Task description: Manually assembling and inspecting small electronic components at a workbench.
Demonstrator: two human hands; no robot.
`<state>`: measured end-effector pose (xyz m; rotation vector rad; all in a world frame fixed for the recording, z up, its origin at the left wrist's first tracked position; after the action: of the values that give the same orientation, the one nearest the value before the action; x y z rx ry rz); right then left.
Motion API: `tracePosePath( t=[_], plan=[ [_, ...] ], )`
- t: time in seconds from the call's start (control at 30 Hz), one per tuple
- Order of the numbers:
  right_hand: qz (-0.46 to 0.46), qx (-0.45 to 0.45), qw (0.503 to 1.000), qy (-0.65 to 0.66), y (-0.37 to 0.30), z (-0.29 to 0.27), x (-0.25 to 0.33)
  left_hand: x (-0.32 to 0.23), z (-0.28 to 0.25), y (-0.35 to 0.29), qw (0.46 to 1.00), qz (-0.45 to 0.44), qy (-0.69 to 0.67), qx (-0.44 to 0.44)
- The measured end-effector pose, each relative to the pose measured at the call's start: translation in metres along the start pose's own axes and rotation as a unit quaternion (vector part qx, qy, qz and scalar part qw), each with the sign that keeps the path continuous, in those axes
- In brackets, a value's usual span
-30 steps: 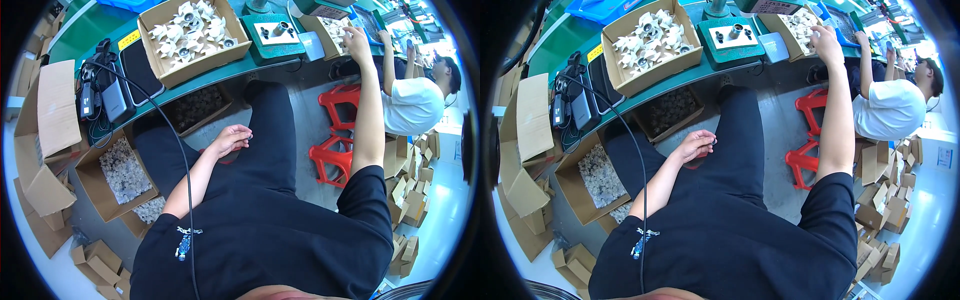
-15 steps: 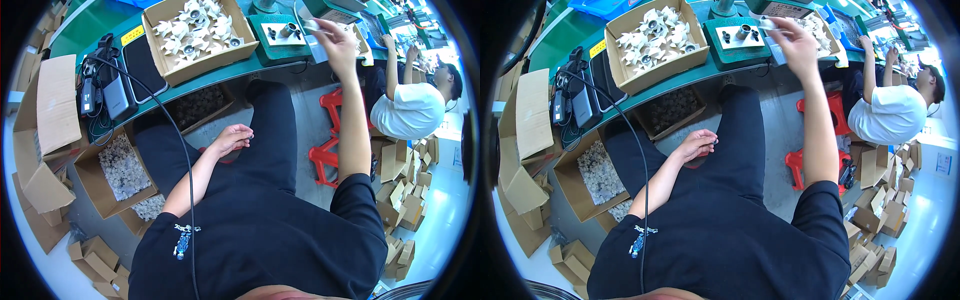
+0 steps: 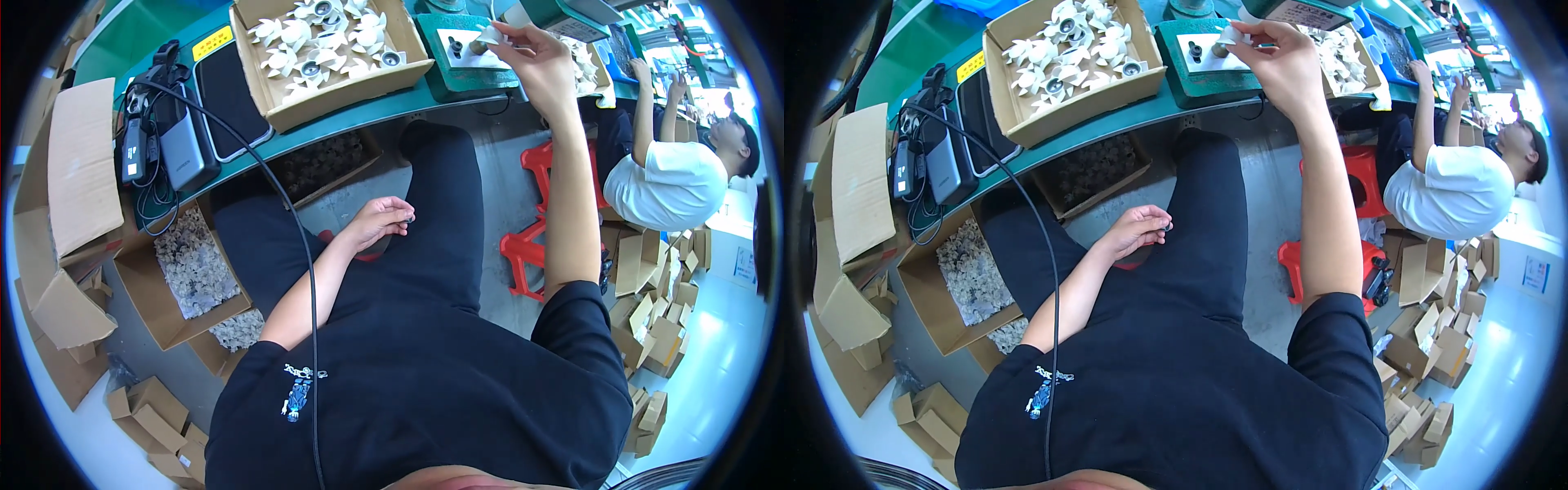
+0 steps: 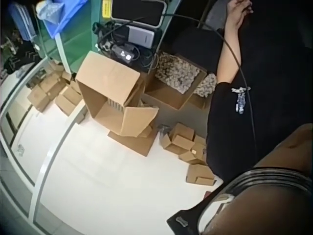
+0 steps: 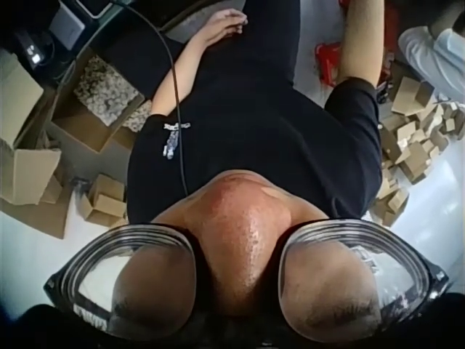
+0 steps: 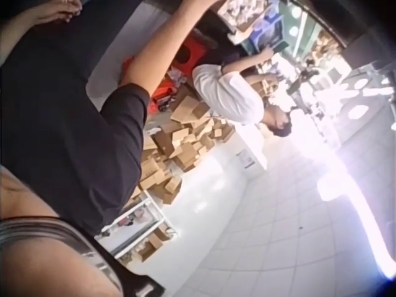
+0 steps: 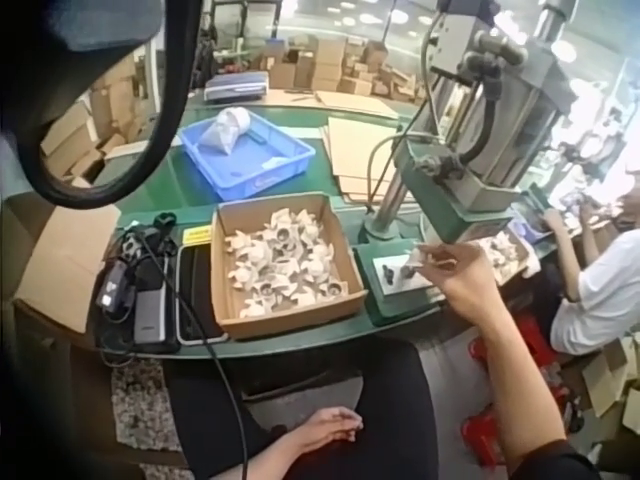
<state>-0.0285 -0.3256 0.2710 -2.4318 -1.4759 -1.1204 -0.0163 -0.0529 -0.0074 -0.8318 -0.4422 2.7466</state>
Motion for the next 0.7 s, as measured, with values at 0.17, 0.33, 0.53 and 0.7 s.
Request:
tracePosePath(
  t=[0.17, 0.33, 0.53, 0.7],
  plan=[
    [0.028, 0.051, 0.998, -0.036, 0.005, -0.008, 0.019, 0.003, 0.001, 0.004, 1.0, -0.014, 0.012, 0.002],
    [0.04, -0.01, 0.998, 0.051, -0.006, 0.004, 0.015, 0.002, 0.002, 0.006, 1.0, -0.013, 0.01, -0.005],
    [0.006, -0.068, 0.978, 0.197, -0.01, 0.015, -0.01, 0.005, -0.002, 0.008, 0.999, -0.017, 0.019, -0.026],
    [-0.07, -0.032, 0.968, 0.237, -0.011, 0.019, -0.035, 0.007, -0.005, 0.003, 0.999, -0.014, 0.036, -0.036]
  ],
)
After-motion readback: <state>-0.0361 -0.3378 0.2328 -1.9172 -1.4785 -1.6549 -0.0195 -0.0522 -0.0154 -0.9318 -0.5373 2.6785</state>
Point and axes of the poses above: each hand's wrist, its own y-axis towards the middle knuckle, its own z-axis out of the palm, x = y × z, the point moved 3 cm from there along y, towards the middle knuckle, and after that the axes turned 4 degrees about x, right-handed, at the moved point
